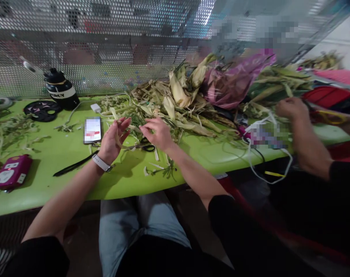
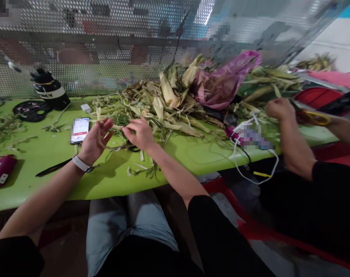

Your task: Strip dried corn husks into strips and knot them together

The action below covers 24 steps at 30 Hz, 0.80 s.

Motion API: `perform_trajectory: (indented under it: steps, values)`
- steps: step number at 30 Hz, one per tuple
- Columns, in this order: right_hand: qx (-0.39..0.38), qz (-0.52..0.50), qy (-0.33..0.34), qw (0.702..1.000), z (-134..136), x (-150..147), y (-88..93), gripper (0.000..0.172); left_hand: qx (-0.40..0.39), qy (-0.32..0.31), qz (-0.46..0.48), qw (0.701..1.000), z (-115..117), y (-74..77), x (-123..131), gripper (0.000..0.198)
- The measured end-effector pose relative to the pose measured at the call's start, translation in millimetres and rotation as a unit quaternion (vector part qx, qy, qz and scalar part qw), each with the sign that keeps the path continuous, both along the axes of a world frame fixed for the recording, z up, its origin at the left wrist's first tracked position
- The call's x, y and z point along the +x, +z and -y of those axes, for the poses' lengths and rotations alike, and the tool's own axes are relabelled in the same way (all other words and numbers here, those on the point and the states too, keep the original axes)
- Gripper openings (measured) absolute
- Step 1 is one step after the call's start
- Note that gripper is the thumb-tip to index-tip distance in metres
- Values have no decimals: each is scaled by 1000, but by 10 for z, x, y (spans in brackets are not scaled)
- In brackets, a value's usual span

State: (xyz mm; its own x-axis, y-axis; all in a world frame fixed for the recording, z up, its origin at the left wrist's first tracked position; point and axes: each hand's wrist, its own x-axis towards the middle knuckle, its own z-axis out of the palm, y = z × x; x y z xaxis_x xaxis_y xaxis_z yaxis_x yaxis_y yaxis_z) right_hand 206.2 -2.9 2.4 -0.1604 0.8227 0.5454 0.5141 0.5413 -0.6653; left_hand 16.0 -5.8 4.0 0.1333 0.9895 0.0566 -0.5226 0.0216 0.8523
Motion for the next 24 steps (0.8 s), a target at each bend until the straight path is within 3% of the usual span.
perform_trajectory:
  steps: [1, 3, 5, 7, 10, 13, 18, 24]
  values:
    - [38, -19, -25, 999, 44, -62, -11, 31, 7, -4, -6, 1000, 13, 3, 1, 29]
    - [19, -24, 30, 999, 124, -203, -59, 28, 18, -21, -6, 1000, 40, 6, 11, 32]
    - [-103, -37, 142, 984, 177, -344, -141, 33, 23, -32, -3, 999, 69, 3, 32, 32]
    - [-198, -97, 220, 950, 190, -452, -239, 42, 22, -30, -3, 999, 93, 0, 56, 29]
    - [-244, -175, 224, 927, 152, -508, -347, 41, 19, -26, 8, 999, 99, 8, 59, 24]
    - [-261, -150, 214, 929, 130, -458, -344, 28, 6, -42, 29, 999, 50, 33, -4, 21]
    - [-125, 50, 132, 982, 188, -345, -227, 30, -53, -39, 17, 998, -73, 68, -143, 19]
    - [46, 171, 116, 977, 161, -272, -181, 40, -60, -4, -77, 995, -49, 110, -154, 10]
